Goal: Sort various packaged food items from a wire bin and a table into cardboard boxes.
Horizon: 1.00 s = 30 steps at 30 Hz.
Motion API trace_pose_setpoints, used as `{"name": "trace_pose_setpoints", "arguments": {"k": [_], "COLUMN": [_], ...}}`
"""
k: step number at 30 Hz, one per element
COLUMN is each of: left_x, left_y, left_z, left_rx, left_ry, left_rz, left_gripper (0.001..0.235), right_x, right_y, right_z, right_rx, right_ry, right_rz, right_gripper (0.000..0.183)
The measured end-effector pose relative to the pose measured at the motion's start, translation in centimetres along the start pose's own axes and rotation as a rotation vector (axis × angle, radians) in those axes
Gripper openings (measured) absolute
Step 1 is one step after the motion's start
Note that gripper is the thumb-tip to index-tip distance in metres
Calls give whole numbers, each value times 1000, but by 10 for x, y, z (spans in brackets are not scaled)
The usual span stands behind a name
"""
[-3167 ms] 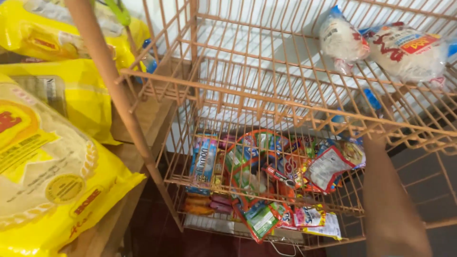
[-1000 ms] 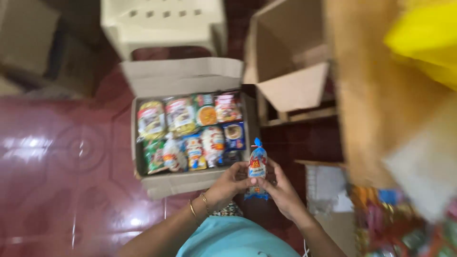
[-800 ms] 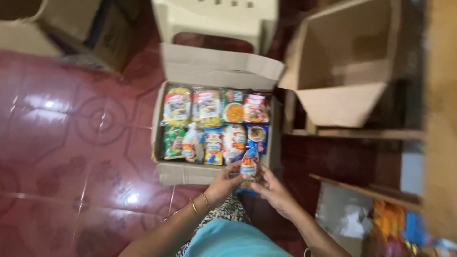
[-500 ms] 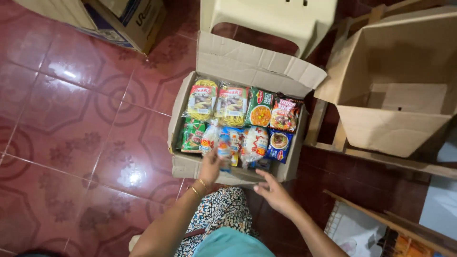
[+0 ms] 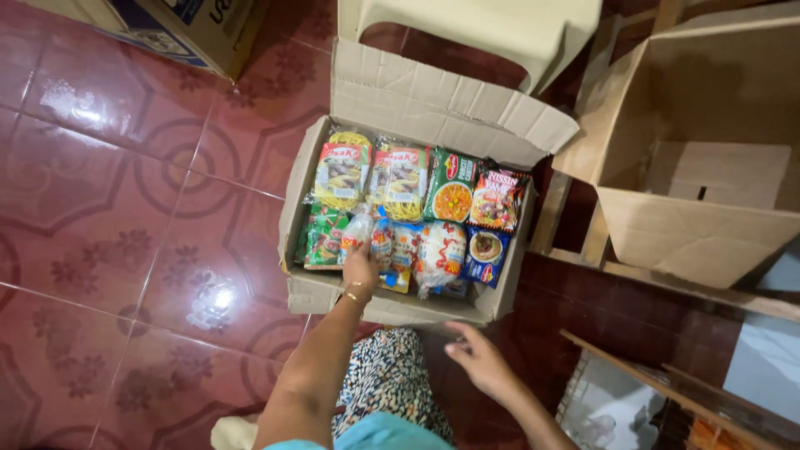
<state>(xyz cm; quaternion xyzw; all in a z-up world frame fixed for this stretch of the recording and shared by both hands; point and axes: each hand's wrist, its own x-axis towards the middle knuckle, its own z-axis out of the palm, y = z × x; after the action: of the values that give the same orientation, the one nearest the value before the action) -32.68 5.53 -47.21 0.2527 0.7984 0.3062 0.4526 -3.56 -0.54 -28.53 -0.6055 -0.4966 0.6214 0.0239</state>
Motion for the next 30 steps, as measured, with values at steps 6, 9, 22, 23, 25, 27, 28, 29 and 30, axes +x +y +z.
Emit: {"name": "trace_pose_setpoints", "arguments": {"k": [6,9,22,23,25,27,28,29,30], "left_x": [-29,-42,-34,-27,-12,-8,-14,-17,-29], "left_y": [38,38,32,27,-10,-18,-8,4,12], "left_z": [-26,-33,-24,-18,-3,2,-2,-7,-10], "left_rx": [159,65,171,210,243,271,229,189,186], "left_ry": [54,44,29,39,156,268,239,220,216], "left_rz": [180,160,360,320,415,507,471,436,437], "left_gripper": [45,45,61,62,57,51,54,57,57], "right_x": [95,142,170,164,144,119,102,89,68], "right_y": [-37,-44,-31,-34,-23,-9,0,7,15], "right_z": [44,65,80,77,75,67,60,54,39], "right_rx": [81,2,-329,-390,-410,-430,-313,-198,-200], "right_ry": [-217,-250,-290,-276,-240,-202,-129,-57,-53], "right_rz": [-177,-45,-185,-185,-200,-208,-303,-406,-404], "right_gripper": [65,74,100,96,87,80,71,63,63]}}
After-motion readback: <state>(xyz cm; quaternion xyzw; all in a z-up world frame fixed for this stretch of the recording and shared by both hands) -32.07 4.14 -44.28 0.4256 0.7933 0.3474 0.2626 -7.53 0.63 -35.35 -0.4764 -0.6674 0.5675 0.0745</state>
